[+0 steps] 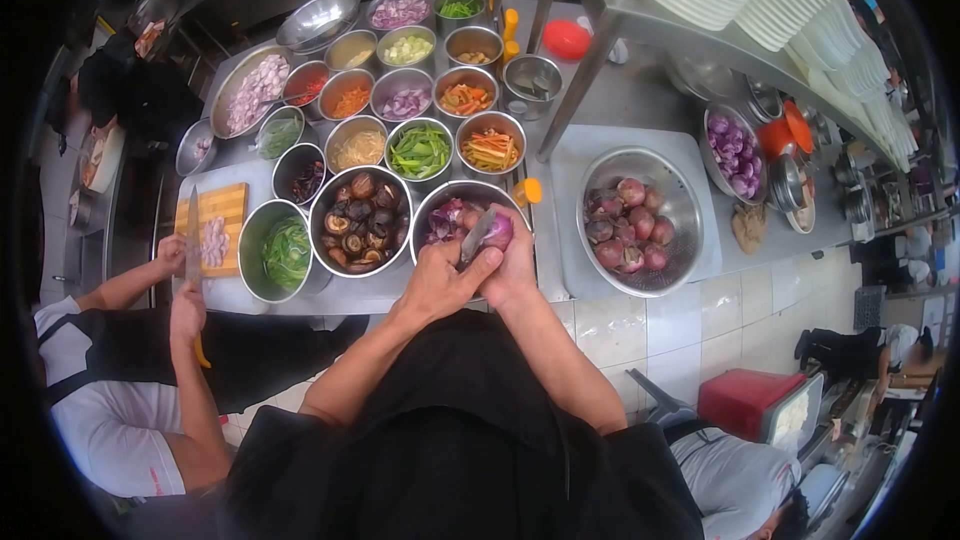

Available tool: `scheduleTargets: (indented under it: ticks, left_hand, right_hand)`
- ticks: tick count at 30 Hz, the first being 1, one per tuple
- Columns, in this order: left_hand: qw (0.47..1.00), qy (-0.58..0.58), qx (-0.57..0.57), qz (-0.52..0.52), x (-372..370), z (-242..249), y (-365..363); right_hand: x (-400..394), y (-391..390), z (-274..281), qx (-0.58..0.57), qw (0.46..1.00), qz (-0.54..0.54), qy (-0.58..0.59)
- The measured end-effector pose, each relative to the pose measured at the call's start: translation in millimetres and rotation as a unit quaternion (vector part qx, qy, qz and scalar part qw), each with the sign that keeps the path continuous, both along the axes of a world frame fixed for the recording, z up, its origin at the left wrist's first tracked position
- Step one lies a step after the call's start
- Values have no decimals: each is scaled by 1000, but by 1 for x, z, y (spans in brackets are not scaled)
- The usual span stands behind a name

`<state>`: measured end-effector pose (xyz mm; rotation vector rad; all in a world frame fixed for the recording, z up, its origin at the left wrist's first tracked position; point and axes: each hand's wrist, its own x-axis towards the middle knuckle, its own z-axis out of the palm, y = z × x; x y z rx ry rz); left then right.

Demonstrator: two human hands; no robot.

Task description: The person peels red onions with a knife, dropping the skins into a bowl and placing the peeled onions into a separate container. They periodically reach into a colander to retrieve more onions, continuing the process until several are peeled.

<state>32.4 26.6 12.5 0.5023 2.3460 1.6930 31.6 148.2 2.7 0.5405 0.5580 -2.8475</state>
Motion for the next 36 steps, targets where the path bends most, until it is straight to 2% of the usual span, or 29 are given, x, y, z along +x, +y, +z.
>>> scheduleTargets:
  ticks: [3, 12, 16, 18, 22, 24, 28, 30, 31, 33, 35, 36]
  left_hand:
    - [998, -57, 10, -2, -3, 9, 1]
    - [993, -21, 92, 70, 0, -10, 7]
    - [995, 6, 41, 87, -2, -10, 5]
    - [993, 30, 20, 114, 0, -7, 7]
    - [994, 39, 33, 100, 4, -1, 4]
    - [993, -5, 76, 89, 5, 5, 0]
    - [993, -1, 62, 98, -4, 3, -8]
    - [990, -40, -94, 102, -10, 2, -14]
    - [991, -38, -93, 93, -13, -2, -15]
    - [972, -10, -207, 107, -16, -12, -17]
    - [969, -36, -229, 89, -18, -11, -17]
    - [963, 2, -251, 99, -17, -16, -17]
  right_hand:
    - [0, -10, -4, 57, 997, -49, -5]
    - [-3, -16, 3, 126, 986, -103, -39]
    - [-2, -13, -10, 159, 979, -122, -28]
    - [-2, -11, -9, 256, 957, -137, -20]
    - [-8, -14, -1, 269, 943, -191, -42]
    - [-5, -3, -9, 255, 956, -129, -67]
    - [-6, 2, -9, 200, 968, -133, -65]
    - [-4, 9, -10, 176, 976, -110, -72]
    - [-2, 13, -9, 176, 974, -120, -72]
    - [3, 23, -8, 159, 982, -80, -63]
    - [8, 36, -13, 156, 981, -96, -63]
    - [11, 42, -13, 176, 977, -107, -60]
